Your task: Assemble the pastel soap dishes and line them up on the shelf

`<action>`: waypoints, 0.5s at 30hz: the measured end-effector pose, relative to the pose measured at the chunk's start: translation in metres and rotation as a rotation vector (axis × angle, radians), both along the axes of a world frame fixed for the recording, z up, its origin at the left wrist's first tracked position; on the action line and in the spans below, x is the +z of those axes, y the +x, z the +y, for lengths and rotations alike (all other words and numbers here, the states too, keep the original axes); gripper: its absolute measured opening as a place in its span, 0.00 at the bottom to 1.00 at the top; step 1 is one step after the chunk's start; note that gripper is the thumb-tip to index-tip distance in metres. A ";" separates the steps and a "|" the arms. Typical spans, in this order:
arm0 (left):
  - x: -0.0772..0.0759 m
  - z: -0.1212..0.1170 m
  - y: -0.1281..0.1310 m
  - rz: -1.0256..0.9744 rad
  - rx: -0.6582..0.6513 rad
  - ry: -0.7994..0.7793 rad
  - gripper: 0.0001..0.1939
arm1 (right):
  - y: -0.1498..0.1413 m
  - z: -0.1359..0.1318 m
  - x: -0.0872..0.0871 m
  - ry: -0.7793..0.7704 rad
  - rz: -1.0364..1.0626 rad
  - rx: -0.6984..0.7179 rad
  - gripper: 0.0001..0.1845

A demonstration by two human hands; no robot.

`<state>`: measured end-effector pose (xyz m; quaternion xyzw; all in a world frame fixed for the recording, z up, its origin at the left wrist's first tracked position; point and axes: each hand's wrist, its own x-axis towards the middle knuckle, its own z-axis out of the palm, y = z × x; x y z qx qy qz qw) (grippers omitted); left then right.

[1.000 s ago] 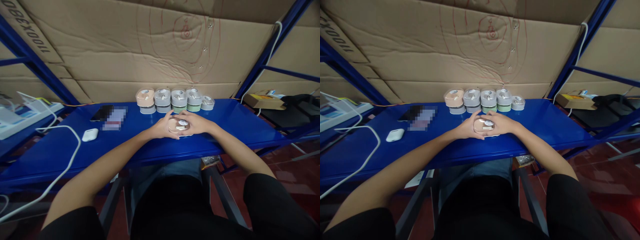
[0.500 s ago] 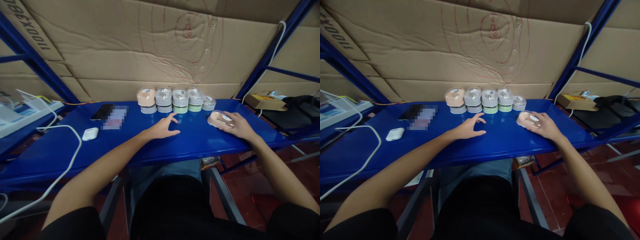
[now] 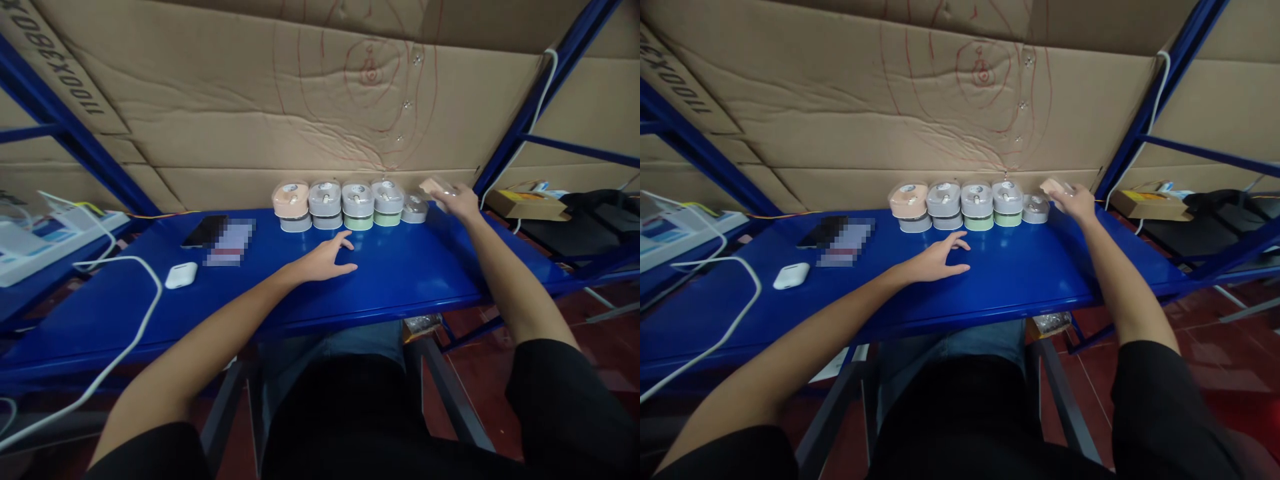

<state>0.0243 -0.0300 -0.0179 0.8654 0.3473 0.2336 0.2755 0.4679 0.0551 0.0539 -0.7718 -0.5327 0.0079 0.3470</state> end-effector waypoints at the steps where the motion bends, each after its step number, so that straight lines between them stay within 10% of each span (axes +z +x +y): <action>1: 0.000 0.000 0.000 0.008 0.001 0.003 0.50 | -0.014 0.008 0.002 -0.022 0.010 0.001 0.39; 7: 0.003 -0.001 0.000 0.055 -0.003 -0.014 0.50 | -0.064 0.033 -0.007 0.005 0.037 -0.022 0.40; 15: 0.008 -0.002 0.001 0.090 -0.012 -0.021 0.51 | -0.033 0.052 -0.030 0.132 0.272 0.064 0.39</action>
